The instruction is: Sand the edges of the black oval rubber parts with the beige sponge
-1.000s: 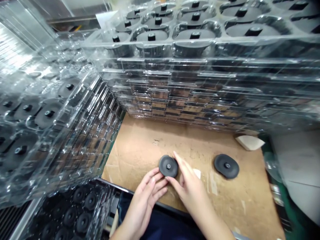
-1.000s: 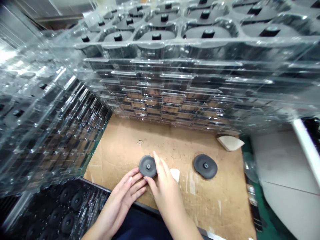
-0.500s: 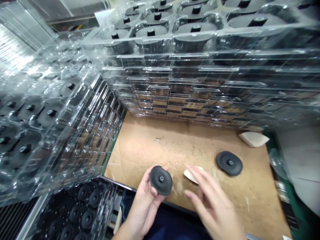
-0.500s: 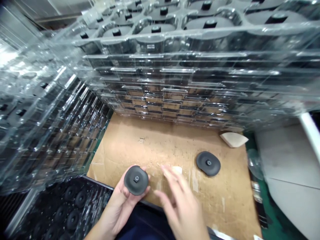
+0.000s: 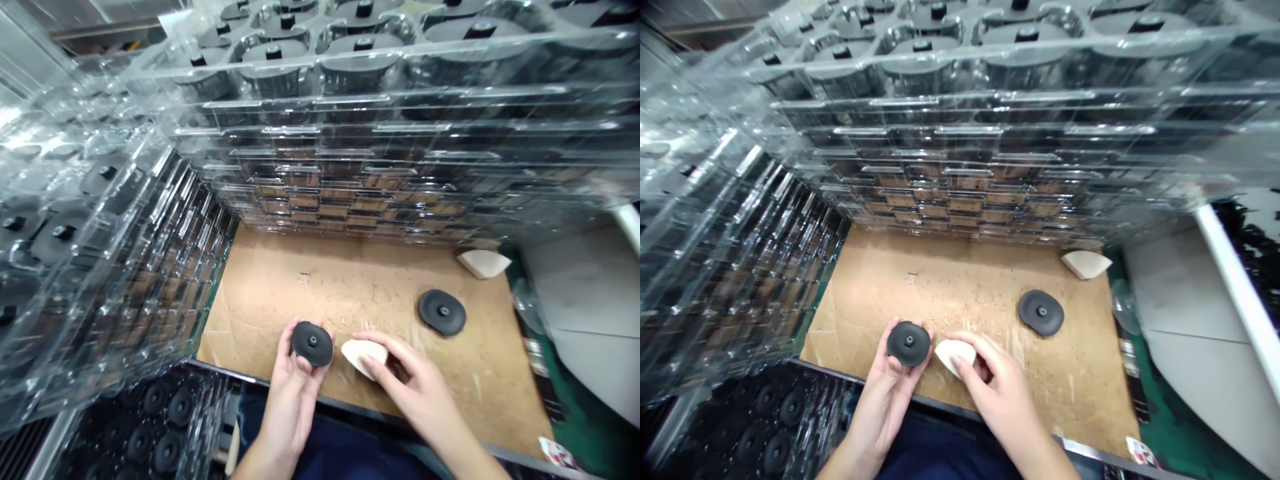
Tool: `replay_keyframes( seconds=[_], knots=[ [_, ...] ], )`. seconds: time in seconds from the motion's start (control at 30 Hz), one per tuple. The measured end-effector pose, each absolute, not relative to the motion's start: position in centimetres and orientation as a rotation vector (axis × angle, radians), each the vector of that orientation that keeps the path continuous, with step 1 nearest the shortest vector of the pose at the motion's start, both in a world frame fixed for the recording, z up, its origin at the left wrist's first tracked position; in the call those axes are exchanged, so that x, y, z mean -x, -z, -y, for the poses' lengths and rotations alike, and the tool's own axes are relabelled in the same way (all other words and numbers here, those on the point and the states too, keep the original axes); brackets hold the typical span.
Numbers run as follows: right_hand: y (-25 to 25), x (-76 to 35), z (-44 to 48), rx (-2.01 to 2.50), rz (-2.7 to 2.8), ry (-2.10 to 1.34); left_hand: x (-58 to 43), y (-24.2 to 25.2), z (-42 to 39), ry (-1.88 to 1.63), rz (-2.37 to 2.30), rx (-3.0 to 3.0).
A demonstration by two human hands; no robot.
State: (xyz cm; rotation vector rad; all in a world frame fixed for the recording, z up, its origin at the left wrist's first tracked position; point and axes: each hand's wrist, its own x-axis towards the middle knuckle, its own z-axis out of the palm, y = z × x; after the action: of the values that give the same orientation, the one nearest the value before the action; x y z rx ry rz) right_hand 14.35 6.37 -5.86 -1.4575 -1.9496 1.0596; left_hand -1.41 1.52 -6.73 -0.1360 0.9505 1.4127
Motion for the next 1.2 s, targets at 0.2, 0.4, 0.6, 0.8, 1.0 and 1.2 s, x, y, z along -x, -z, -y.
replay_keyframes(
  seconds=[0.2, 0.4, 0.6, 0.8, 1.0, 1.2],
  knots=[
    [4.1, -11.0, -6.4, 1.376, 1.913, -1.221, 1.2, 7.1, -1.3, -1.398, -1.003, 0.125],
    [4.0, -11.2, -6.0, 1.369, 1.873, -1.355, 1.2, 7.1, -1.6, -1.392, -1.002, 0.123],
    [4.5, -11.7, -6.5, 1.529, 1.86, -1.328, 1.3, 7.0, -1.7, -1.38, -1.031, 0.096],
    [4.0, -11.4, -6.6, 1.436, 1.909, -1.332, 1.4, 6.8, -1.7, -1.357, -1.014, 0.115],
    [4.0, -11.3, -6.5, 1.395, 1.928, -1.294, 1.5, 7.1, -1.6, -1.348, -0.997, 0.108],
    [4.4, -11.4, -6.4, 1.459, 1.903, -1.226, 1.6, 7.2, -1.4, -1.361, -1.006, 0.05]
  ],
)
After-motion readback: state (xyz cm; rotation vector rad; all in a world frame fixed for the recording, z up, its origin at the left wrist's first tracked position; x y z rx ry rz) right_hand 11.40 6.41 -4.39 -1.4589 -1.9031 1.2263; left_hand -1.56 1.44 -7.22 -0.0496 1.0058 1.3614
